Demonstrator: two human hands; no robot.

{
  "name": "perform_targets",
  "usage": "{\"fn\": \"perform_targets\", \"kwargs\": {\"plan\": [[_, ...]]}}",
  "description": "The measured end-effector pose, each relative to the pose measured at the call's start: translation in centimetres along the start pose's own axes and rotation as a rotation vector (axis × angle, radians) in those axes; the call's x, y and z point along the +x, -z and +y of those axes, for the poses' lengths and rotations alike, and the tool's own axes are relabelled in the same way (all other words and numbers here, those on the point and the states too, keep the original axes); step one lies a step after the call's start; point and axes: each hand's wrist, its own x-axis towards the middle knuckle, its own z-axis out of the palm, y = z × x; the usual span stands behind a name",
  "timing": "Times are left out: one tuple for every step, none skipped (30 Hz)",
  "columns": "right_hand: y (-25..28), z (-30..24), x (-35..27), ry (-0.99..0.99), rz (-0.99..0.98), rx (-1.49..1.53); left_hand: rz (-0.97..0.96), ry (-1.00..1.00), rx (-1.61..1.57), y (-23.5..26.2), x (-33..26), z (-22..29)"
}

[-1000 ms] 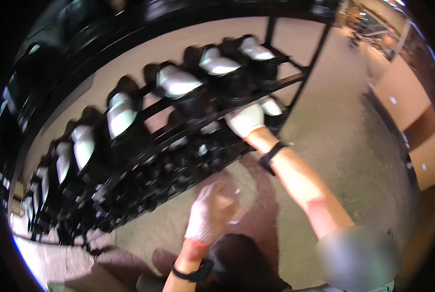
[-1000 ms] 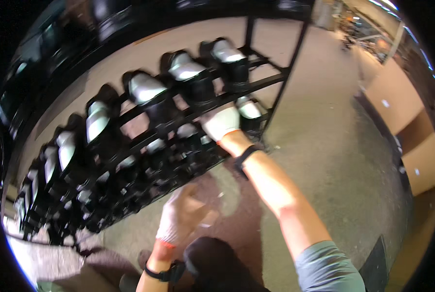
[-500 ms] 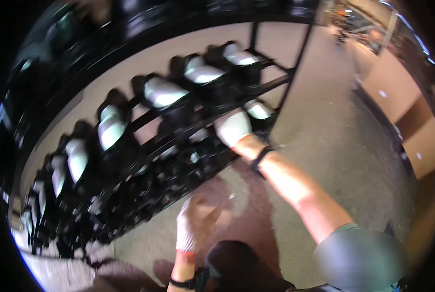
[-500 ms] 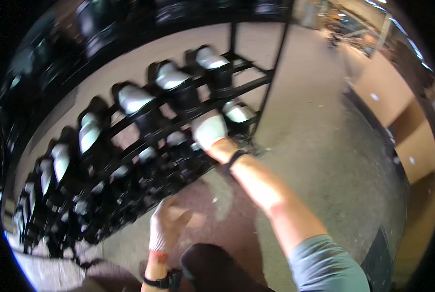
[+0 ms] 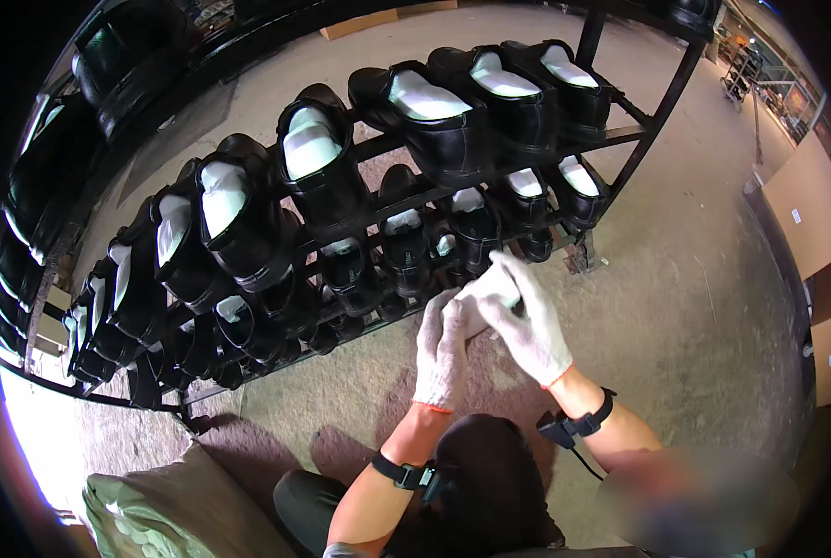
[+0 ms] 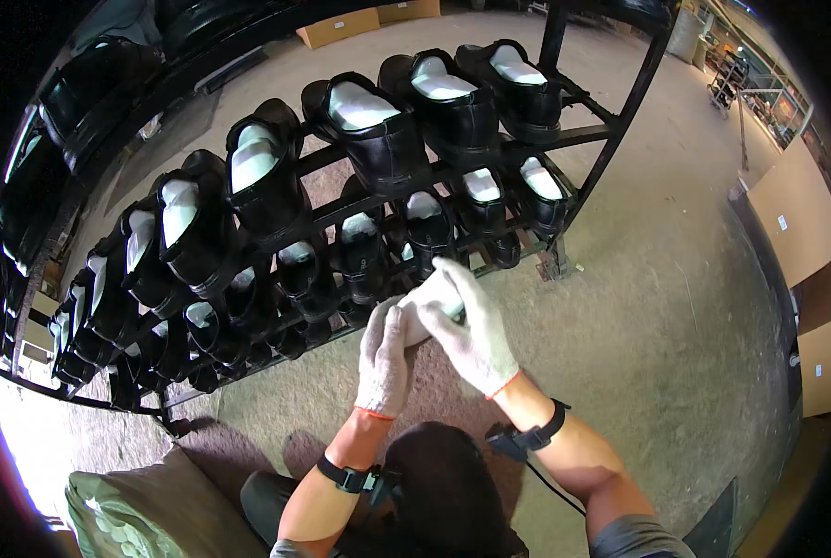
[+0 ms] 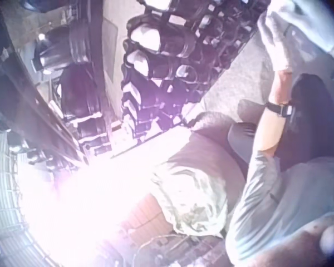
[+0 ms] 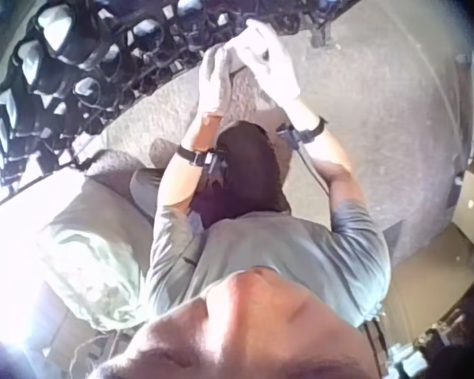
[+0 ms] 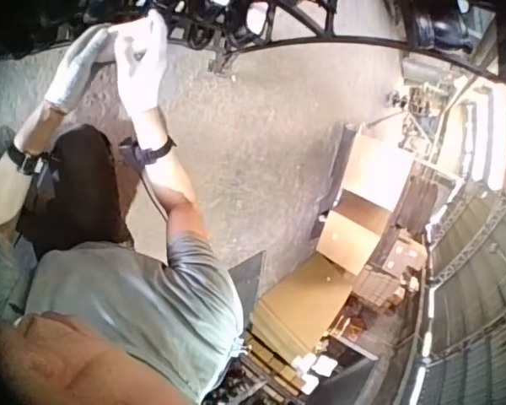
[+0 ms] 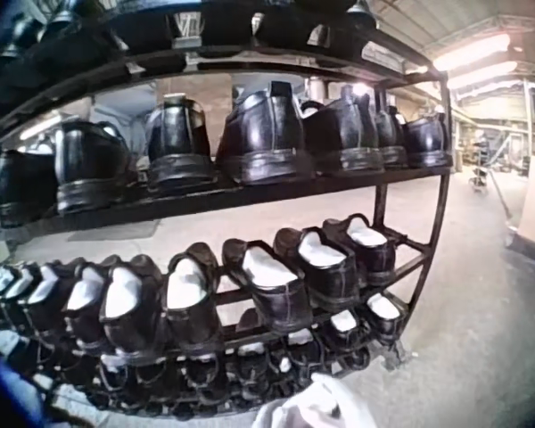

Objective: The person is stuffing the interior of finished black loafers with white foam/paper inserts from a large bag and then placing them onto a storage rack.

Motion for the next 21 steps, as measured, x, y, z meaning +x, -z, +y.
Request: {"fn": "perform_targets", "kwargs": {"plan": [[0.5, 0.3, 0.8, -0.023, 0.118, -0.033, -0.007, 0.027, 0.064, -0.5, 0.1, 0.5], [1.2, 0.8, 2.1, -0.041, 0.234, -0.063, 0.001, 0.058, -0.13, -2.2, -0.1, 2.0], [1.8, 1.6, 3.7, -0.164, 0.358, 0.336, -0.018, 0.062, -0.06, -2.6, 0.0, 2.5], [1.5, -0.1, 6.0, -0.199, 0.446, 0.421, -0.01, 0.063, 0.038, -1.7, -0.1, 3.1], [1.4, 2.6, 8.3, -0.087, 0.501, 0.243, -0.099, 0.009, 0.14, -0.9, 0.0, 2.8], [0.8, 1.7, 10.3, 0.013, 0.601, 0.105, -0.127, 0.01, 0.144, -0.5, -0.3, 1.9], [-0.3, 1.1, 11.4, 0.045, 0.53, -0.092, -0.168, 0.066, 0.161, 0.2, -0.9, 2.3], [-0.6, 0.8, 12.3, 0.086, 0.463, -0.303, -0.219, 0.117, 0.164, 0.4, -1.4, 2.7], [-1.5, 2.9, 12.8, 0.139, 0.454, -0.518, -0.206, 0.116, 0.162, 0.7, -2.4, 3.0], [-1.5, 2.5, 13.4, 0.367, 0.315, -0.747, -0.217, 0.087, 0.257, 1.3, -3.7, 3.4], [-1.8, 2.4, 13.3, 0.263, 0.254, -0.77, -0.226, 0.06, 0.352, 1.9, -4.9, 3.8], [-2.0, 2.4, 13.0, 0.158, 0.19, -0.792, -0.206, 0.062, 0.351, 2.8, -5.9, 4.4], [-1.9, 3.2, 13.2, 0.222, 0.14, -0.887, -0.206, 0.04, 0.411, 4.2, -6.8, 5.1], [-2.1, 3.1, 13.3, 0.31, 0.117, -0.87, -0.201, 0.022, 0.48, 6.1, -7.9, 5.6], [-1.9, 3.4, 13.3, 0.306, 0.057, -0.873, -0.144, 0.056, 0.476, 7.6, -8.9, 5.6], [-1.8, 3.3, 13.2, 0.302, -0.002, -0.882, -0.126, 0.061, 0.476, 8.5, -9.2, 5.6], [-2.0, 3.2, 12.8, 0.372, 0.119, -0.817, -0.103, 0.079, 0.528, 9.3, -9.2, 5.5], [-2.0, 3.1, 12.7, 0.377, 0.147, -0.752, -0.085, 0.096, 0.577, 9.7, -8.9, 5.2], [-1.7, 4.2, 13.0, 0.355, 0.137, -0.787, -0.158, 0.212, 0.564, 9.2, -7.9, 4.5], [-2.2, 5.2, 13.4, 0.337, 0.129, -0.808, -0.207, 0.344, 0.406, 7.7, -6.3, 4.0], [-2.5, 5.2, 13.2, 0.343, 0.122, -0.816, -0.265, 0.473, 0.232, 5.0, -4.3, 2.6]]}}
